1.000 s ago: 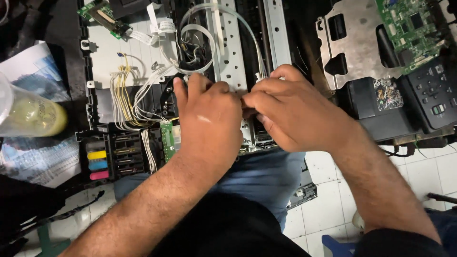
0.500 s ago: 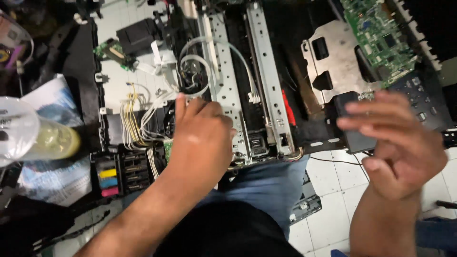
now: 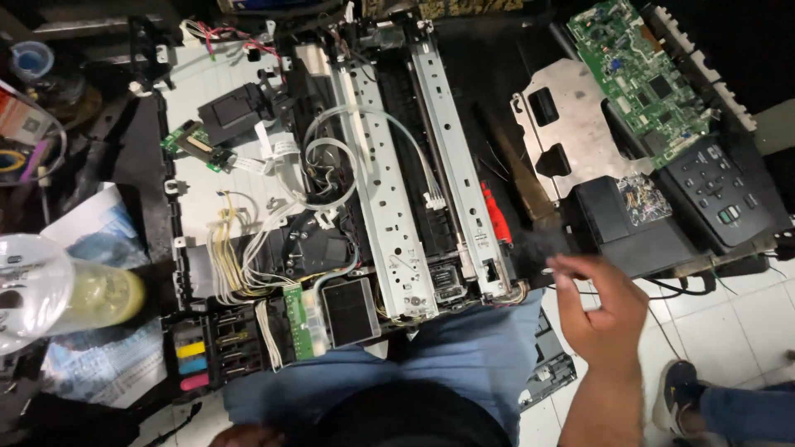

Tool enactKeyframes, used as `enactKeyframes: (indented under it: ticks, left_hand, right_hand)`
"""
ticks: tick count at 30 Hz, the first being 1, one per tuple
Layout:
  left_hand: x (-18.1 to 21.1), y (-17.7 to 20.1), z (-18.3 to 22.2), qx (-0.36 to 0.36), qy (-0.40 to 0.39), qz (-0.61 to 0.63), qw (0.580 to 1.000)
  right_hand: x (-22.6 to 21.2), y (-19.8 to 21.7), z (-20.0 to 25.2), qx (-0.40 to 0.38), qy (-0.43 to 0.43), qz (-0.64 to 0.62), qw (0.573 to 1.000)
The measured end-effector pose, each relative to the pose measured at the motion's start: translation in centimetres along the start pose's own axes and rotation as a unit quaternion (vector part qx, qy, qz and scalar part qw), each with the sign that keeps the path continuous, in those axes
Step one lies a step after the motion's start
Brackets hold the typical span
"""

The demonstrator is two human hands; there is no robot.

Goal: Disassembling a printer to remove internal components like the scanner assembly and circuit boards using hand tools.

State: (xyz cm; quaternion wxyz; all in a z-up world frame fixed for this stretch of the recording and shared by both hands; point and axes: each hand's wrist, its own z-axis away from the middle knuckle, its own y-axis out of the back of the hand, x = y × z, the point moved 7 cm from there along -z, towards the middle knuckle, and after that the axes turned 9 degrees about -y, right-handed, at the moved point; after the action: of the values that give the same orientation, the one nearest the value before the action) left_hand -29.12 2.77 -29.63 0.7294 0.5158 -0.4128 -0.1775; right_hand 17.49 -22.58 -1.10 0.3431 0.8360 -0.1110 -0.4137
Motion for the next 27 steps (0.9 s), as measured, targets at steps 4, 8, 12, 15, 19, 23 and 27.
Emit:
enactKeyframes:
  ticks: [4,8,12,15,19,23,27]
  left_hand:
    - [-3.1,-4.7,-1.0,0.222,-0.316,-0.158,0.909]
    - [-0.2,-2.2,-3.2,0.188,-0.259,-0.084,0.944]
    - [0.3,-2.6,-4.6,0.151,-0.311,-0.116,0.931]
    - [0.6,-2.0,-4.7,0.127,-0.312,-0.091,0.937]
    - [2.6,0.7,-4.8,0.139,-0.311,-0.035,0.94]
    - [1.3,-0.3,-4.0,0.145,-0.31,-0.037,0.939]
    - [-1.4,-3.9,-3.2,0.032,-0.247,-0.004,0.969]
  right_hand:
    - [-0.3,-2.8,-3.2,-0.043,-0.055,0.053,0.996]
    - [0.3,-5.2,-5.2,-0.12,-0.105,0.08,0.984]
    - [2.2,-6.8,-5.8,-0.185,-0.186,0.121,0.958]
    - [2.7,-7.2,-5.9,-0.208,-0.191,0.13,0.95]
    - [2.4,-7.2,-5.6,-0.222,-0.137,0.132,0.956]
    - [2.5,-7.1,-5.5,-0.243,-0.078,0.133,0.958]
    - [3.9,-7.8,-4.9,-0.329,-0.088,0.173,0.924]
